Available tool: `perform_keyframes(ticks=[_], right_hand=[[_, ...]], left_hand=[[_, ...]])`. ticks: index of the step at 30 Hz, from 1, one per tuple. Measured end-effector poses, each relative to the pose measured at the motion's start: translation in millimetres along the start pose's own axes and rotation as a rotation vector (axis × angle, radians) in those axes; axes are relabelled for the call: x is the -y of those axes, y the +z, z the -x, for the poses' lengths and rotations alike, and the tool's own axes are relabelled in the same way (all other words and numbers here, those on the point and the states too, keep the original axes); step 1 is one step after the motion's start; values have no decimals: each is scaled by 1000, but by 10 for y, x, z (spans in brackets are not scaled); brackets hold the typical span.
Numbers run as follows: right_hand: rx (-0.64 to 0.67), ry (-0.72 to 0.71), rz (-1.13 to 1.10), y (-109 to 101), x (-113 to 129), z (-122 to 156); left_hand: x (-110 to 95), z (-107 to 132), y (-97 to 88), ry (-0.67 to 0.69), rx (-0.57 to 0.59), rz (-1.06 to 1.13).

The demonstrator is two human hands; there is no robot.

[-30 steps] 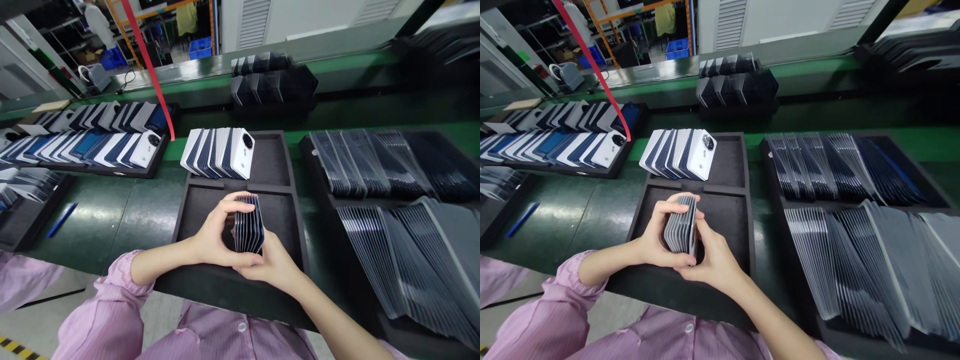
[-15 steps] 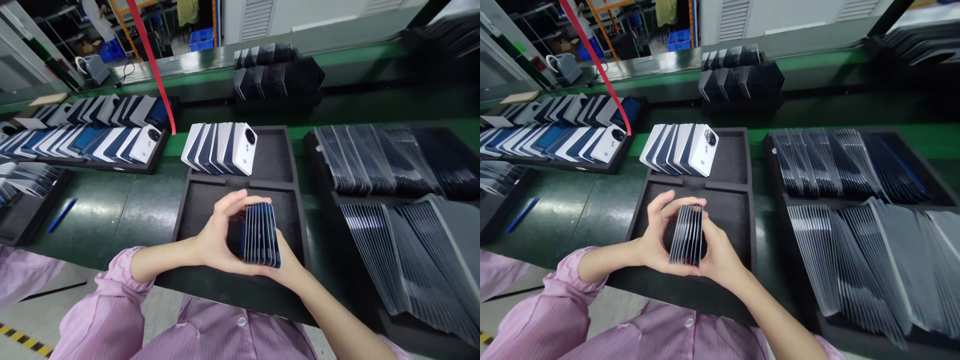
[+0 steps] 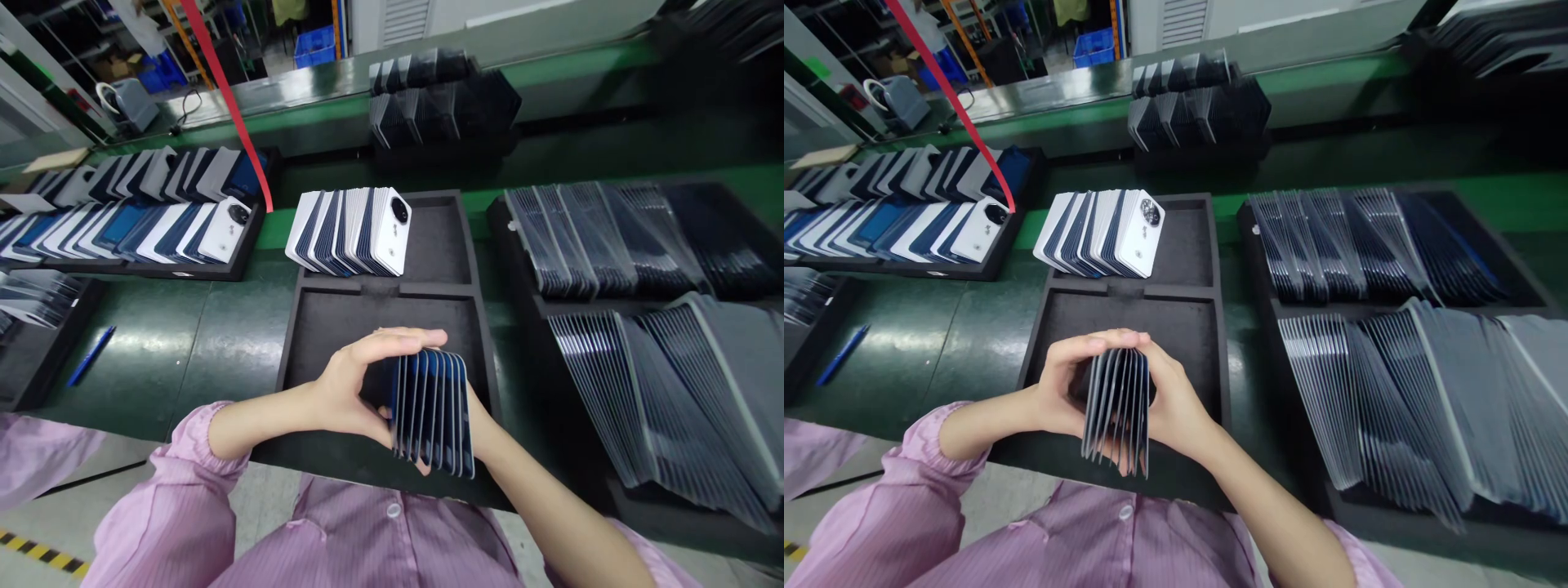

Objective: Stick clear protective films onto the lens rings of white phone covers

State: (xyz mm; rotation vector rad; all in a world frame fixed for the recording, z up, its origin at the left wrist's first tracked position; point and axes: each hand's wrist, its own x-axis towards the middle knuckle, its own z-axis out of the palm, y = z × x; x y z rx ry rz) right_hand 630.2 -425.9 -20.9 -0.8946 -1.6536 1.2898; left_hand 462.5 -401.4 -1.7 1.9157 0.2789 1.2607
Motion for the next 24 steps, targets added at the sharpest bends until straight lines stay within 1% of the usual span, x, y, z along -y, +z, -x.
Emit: perform_keyframes(ticks=[7,13,19,24], right_hand=[[-28,-26,-10,-10,51,-12],[-17,23,-10,-18,57,3],[-5,-41,20,-24,35,-11],[-3,-49,61,-38,-7,-2]], left_hand=[[2,19,-18,-22,-8,40],[25,59,-12,-37,-17,38],[7,49,-20,-25,-15,54],[10,43,-36,-25,-17,-53]])
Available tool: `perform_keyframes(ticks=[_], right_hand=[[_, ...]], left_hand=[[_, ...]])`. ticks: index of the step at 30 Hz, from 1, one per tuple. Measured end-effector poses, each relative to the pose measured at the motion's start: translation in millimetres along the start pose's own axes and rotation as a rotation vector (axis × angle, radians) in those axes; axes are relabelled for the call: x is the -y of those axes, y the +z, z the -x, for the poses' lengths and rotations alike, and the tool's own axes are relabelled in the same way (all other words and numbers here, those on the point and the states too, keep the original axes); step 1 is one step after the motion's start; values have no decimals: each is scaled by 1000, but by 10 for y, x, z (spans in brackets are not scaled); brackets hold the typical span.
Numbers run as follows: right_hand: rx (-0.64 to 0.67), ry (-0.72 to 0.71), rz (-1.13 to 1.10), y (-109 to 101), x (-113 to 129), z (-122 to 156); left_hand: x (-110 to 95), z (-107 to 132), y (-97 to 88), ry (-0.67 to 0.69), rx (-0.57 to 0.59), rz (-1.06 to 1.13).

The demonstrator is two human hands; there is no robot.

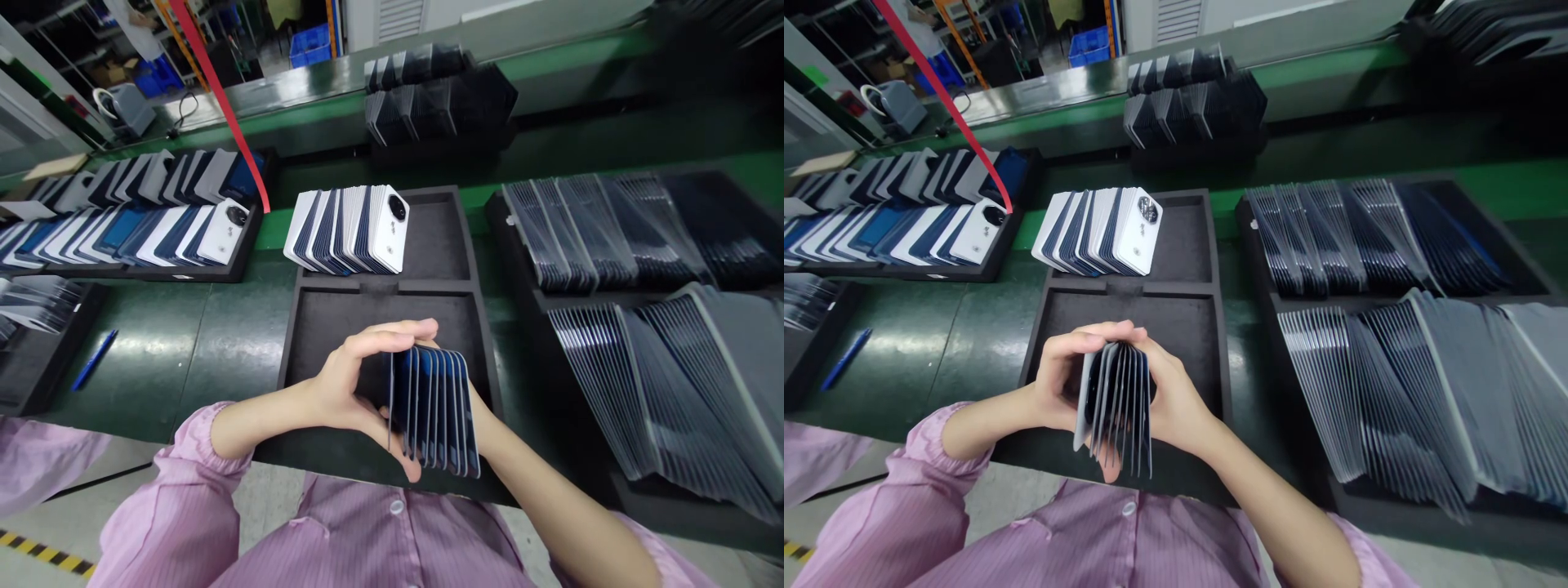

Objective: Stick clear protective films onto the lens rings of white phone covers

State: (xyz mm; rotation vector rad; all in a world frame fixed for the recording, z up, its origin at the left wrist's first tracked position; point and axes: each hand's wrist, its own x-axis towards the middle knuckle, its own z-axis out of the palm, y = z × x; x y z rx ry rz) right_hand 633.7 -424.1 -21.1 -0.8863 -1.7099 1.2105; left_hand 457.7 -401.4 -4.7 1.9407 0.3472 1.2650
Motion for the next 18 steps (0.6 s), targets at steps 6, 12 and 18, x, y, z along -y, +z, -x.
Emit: perform_keyframes(ticks=[6,12,18], right_hand=[[-27,-33,-43,23,3,1],[-51,-100,-12,41,-45,-12],[-19,-68,-27,29,-41,-19]], left_hand=[[-21,-41,-8,53,-15,6],[-43,-90,-27,137,2,-54],[-64,-89,-36,116,-12,-37]])
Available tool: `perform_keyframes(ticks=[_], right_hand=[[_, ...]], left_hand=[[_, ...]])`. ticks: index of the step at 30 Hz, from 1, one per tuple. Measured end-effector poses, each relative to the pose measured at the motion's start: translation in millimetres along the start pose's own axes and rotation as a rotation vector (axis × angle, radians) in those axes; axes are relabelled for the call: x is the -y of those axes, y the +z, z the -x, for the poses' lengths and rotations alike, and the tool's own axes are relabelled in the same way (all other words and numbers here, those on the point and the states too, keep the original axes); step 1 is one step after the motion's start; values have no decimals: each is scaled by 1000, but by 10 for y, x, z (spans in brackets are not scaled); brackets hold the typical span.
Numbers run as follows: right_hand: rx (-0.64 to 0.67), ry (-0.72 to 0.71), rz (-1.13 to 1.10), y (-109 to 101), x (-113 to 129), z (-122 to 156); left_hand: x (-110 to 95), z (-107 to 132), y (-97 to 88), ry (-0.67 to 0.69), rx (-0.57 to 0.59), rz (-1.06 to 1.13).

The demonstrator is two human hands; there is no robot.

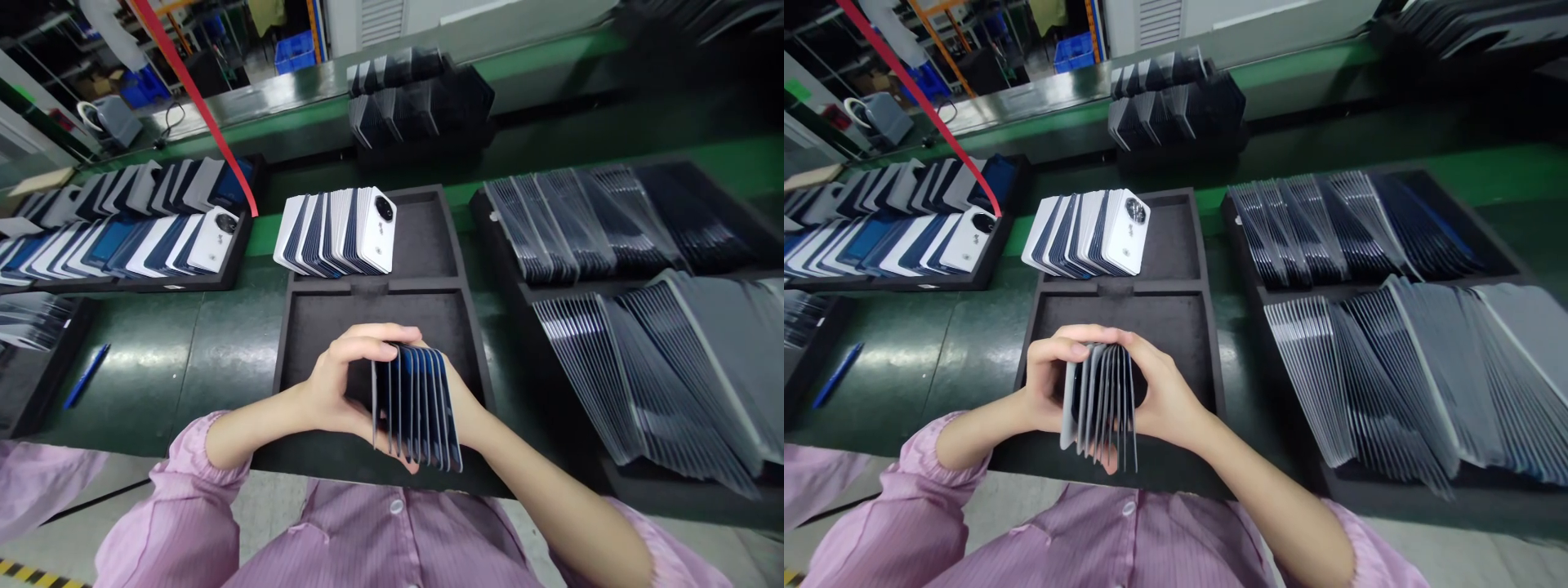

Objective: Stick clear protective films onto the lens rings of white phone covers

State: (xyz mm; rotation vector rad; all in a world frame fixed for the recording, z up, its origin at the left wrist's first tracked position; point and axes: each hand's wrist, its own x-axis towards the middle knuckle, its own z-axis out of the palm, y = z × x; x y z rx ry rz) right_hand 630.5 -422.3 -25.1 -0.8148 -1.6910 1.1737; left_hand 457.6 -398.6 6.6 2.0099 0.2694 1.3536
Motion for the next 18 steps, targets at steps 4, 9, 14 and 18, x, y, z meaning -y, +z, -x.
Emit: perform_keyframes(ticks=[4,9,14,18], right_hand=[[22,-16,29,-7,23,-18],[22,-29,62,-5,15,-21],[-2,-46,87,-6,9,-27],[-10,-61,111,-3,18,-32]], left_hand=[[-2,16,0,2,-15,5],[-15,12,1,-36,11,35],[-15,10,10,-78,42,56],[11,9,21,-62,73,87]])
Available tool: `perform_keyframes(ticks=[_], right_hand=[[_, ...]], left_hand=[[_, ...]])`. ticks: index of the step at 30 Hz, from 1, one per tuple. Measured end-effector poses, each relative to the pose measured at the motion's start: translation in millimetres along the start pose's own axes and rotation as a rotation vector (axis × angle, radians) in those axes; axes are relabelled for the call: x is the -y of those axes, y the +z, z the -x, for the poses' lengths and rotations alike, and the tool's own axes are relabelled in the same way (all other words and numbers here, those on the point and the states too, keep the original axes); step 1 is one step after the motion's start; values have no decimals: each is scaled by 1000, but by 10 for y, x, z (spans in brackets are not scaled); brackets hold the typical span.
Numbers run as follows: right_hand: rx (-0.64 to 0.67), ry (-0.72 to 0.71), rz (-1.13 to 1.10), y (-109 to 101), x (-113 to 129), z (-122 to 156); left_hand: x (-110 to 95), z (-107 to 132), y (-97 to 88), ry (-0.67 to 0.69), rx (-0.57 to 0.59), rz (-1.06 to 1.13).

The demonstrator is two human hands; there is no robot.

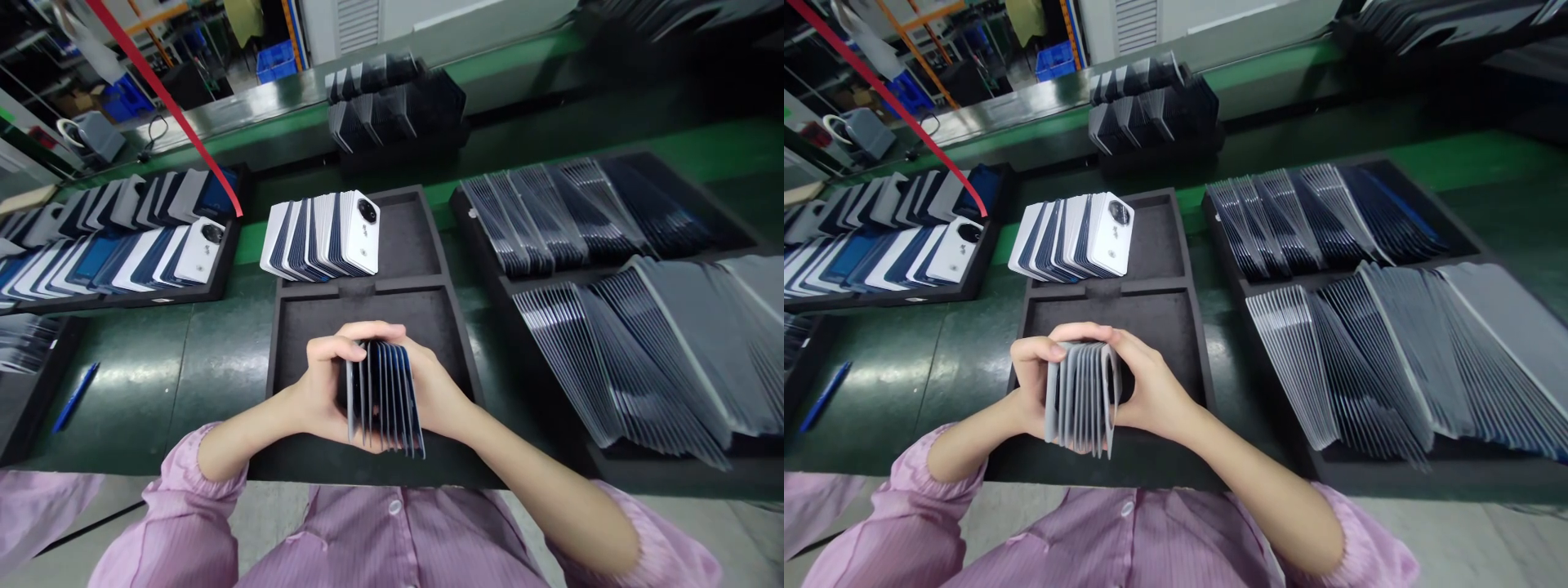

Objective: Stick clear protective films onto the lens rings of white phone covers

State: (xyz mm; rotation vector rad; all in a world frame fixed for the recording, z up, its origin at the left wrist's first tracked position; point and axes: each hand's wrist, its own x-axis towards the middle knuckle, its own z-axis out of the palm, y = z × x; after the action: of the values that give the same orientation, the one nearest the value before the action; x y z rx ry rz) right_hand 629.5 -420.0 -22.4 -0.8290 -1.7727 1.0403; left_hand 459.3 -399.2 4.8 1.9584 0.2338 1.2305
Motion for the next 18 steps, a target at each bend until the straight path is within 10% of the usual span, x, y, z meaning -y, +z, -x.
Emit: perform_keyframes(ticks=[11,18], right_hand=[[-32,-74,16,47,-72,37],[-26,30,33,142,-201,92]], left_hand=[[-24,-16,-56,84,127,-232],[22,-20,-53,21,3,-376]])
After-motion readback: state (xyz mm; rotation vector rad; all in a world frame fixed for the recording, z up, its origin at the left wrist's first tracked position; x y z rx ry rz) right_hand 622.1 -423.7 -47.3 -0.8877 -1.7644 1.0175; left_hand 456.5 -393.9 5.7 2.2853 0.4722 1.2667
